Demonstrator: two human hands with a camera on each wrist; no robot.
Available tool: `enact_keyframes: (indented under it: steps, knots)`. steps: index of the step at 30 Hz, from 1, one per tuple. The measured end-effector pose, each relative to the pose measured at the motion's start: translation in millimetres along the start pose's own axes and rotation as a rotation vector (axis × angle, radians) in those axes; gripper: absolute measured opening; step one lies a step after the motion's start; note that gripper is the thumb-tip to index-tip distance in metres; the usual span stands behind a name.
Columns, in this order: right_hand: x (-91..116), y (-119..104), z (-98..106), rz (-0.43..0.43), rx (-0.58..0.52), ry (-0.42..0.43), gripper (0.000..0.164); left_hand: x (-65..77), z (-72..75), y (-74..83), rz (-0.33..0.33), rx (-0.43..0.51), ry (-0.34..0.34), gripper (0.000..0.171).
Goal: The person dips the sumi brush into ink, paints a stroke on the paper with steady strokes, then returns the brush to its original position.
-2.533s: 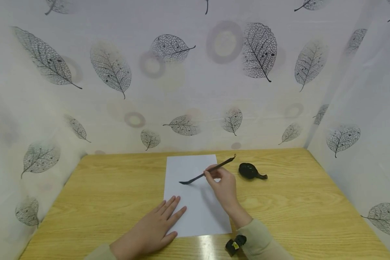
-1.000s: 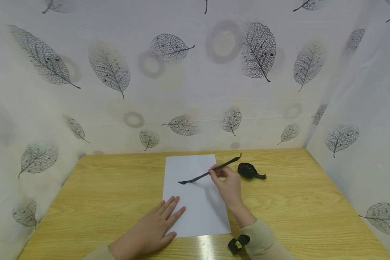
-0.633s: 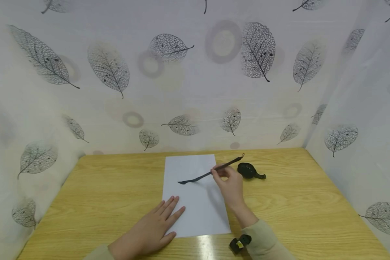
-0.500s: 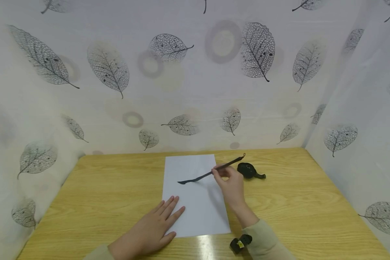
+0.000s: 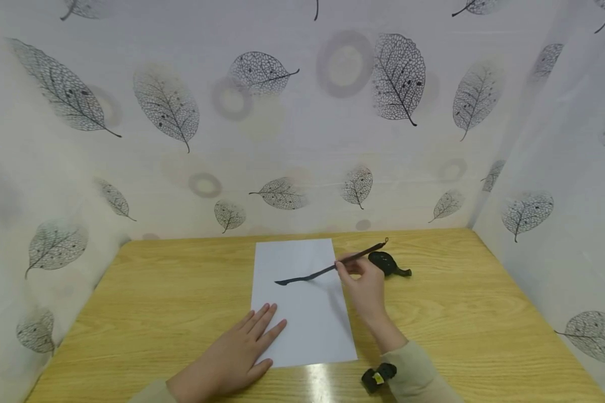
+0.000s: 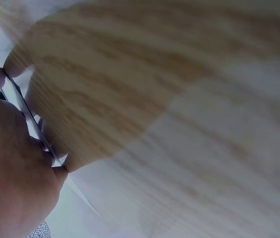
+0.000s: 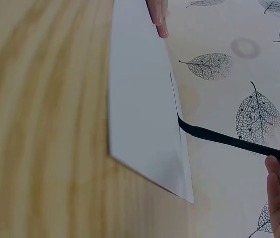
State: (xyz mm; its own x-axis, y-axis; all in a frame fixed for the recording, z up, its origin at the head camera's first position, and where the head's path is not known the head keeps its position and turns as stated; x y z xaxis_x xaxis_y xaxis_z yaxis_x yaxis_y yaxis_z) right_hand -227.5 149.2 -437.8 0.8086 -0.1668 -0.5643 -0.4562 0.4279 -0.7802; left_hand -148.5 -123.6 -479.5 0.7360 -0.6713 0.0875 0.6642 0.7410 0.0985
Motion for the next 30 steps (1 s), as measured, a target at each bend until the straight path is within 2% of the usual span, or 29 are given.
enact_keyframes:
  steps: [10, 19, 30]
  knots:
    - [0.6, 5.2, 7.4, -0.004, 0.051, 0.003, 0.009, 0.0, -1.7, -0.3, -0.017, -0.010, 0.021, 0.067]
    - [0.6, 8.3, 13.4, -0.026, 0.047, 0.003, 0.008, 0.0, 1.9, 0.2, 0.011, 0.011, -0.033, 0.067]
    - [1.4, 12.7, 22.5, -0.038, 0.067, 0.001, 0.008, 0.7, -3.4, -1.3, -0.013, 0.006, 0.032, 0.066]
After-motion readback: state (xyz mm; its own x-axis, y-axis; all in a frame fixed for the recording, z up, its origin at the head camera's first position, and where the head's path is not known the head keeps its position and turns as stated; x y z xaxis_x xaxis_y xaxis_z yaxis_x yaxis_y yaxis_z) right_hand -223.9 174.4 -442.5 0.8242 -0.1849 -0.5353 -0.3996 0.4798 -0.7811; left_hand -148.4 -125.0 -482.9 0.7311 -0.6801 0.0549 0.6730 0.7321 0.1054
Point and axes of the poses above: each hand's wrist, its own x-axis away from the middle knuckle, its own z-axis out of the back of the hand, y = z × x, the point moved 4 cm from there along -x, towards the middle knuckle, and after that the axes turned 4 degrees about z, right-handed, at the moved point
